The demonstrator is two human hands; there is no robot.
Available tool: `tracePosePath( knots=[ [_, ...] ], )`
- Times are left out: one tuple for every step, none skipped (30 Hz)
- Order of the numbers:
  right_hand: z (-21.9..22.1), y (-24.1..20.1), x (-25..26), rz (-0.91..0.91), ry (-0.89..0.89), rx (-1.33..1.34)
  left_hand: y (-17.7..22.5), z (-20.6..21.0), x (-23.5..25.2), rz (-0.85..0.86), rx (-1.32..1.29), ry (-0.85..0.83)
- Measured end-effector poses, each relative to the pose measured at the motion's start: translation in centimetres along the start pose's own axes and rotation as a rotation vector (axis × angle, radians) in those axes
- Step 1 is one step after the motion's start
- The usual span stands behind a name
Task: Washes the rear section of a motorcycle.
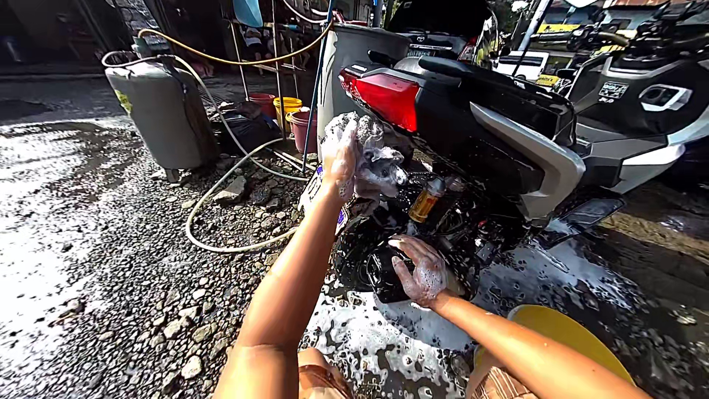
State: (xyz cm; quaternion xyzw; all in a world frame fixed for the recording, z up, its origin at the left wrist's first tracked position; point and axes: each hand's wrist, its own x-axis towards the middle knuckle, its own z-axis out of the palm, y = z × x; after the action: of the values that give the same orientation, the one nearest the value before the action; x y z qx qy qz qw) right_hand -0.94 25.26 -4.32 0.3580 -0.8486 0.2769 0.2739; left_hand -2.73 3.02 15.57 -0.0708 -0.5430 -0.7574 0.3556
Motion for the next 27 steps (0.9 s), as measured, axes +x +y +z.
tracePosePath(
  knots=[
    [0.1, 0.1, 0.0, -0.016, 0.016, 0.009, -0.5, -0.4, 0.1, 0.098, 0.164, -0.030],
    [0.2, 0.2, -0.1, -0.022, 0.019, 0.017, -1.1, -0.5, -0.1, 0.176, 0.356, -0.078],
    [0.2, 0.3, -0.3, -0.026, 0.017, 0.022, -1.8, -0.5, -0.5, 0.229, 0.541, -0.122],
    [0.2, 0.3, -0.3, -0.031, 0.019, 0.026, -2.1, -0.4, -1.2, 0.267, 0.663, -0.148],
    [0.2, 0.3, -0.3, -0.031, 0.016, 0.027, -2.1, -0.5, -2.0, 0.292, 0.722, -0.163],
    [0.1, 0.3, -0.3, -0.028, 0.004, 0.022, -1.8, -0.7, -3.1, 0.271, 0.728, -0.167],
    [0.0, 0.3, -0.3, -0.021, -0.012, 0.013, -1.4, -1.0, -4.5, 0.212, 0.675, -0.154],
    [0.0, 0.3, -0.4, -0.019, -0.025, 0.006, -1.2, -1.7, -5.8, 0.135, 0.559, -0.113],
    [0.0, 0.3, -0.4, -0.020, -0.024, 0.006, -1.7, -2.7, -6.4, 0.055, 0.384, -0.043],
    [0.0, 0.3, -0.4, -0.022, -0.013, 0.009, -2.2, -4.0, -6.5, -0.048, 0.237, 0.045],
    [0.1, 0.3, -0.3, -0.028, 0.008, 0.012, -2.3, -5.4, -6.4, -0.134, 0.179, 0.144],
    [0.1, 0.3, -0.3, -0.029, 0.016, 0.015, -2.2, -6.8, -6.1, -0.176, 0.237, 0.241],
    [0.2, 0.3, -0.3, -0.032, 0.023, 0.020, -2.2, -8.1, -5.6, -0.166, 0.318, 0.299],
    [0.2, 0.3, -0.3, -0.035, 0.023, 0.017, -2.2, -8.5, -5.0, -0.123, 0.380, 0.341],
    [0.2, 0.2, -0.2, -0.033, 0.020, 0.012, -1.8, -8.0, -4.7, -0.073, 0.434, 0.341],
    [0.1, 0.2, -0.2, -0.026, 0.008, 0.012, -1.4, -7.1, -4.7, -0.015, 0.514, 0.272],
    [0.1, 0.2, -0.2, -0.019, -0.002, 0.015, -1.4, -5.9, -4.9, 0.070, 0.639, 0.167],
    [0.1, 0.2, -0.2, -0.016, -0.002, 0.016, -1.8, -4.9, -5.4, 0.171, 0.811, 0.014],
    [0.0, 0.1, -0.1, -0.010, -0.004, 0.011, -2.3, -4.0, -6.1, 0.298, 1.027, -0.157],
    [0.0, 0.1, -0.1, -0.002, -0.008, 0.004, -2.8, -3.2, -6.4, 0.410, 1.249, -0.279],
    [0.0, 0.0, -0.1, 0.003, -0.013, -0.002, -3.6, -2.7, -6.8, 0.491, 1.392, -0.362],
    [0.0, 0.0, -0.1, 0.001, -0.013, -0.008, -4.2, -2.6, -7.1, 0.533, 1.465, -0.403],
    [0.0, 0.0, -0.1, -0.002, -0.011, -0.007, -4.4, -2.9, -7.4, 0.550, 1.477, -0.403],
    [0.1, 0.0, -0.1, -0.004, -0.008, 0.000, -4.3, -3.4, -7.4, 0.532, 1.453, -0.369],
    [0.1, 0.0, -0.1, -0.001, -0.010, 0.010, -4.1, -3.9, -7.2, 0.494, 1.417, -0.302],
    [0.1, 0.1, -0.1, 0.003, -0.008, 0.020, -4.1, -4.2, -7.0, 0.482, 1.389, -0.214],
    [0.1, 0.1, -0.1, 0.003, -0.001, 0.024, -4.2, -4.1, -6.8, 0.471, 1.403, -0.153]
  ],
)
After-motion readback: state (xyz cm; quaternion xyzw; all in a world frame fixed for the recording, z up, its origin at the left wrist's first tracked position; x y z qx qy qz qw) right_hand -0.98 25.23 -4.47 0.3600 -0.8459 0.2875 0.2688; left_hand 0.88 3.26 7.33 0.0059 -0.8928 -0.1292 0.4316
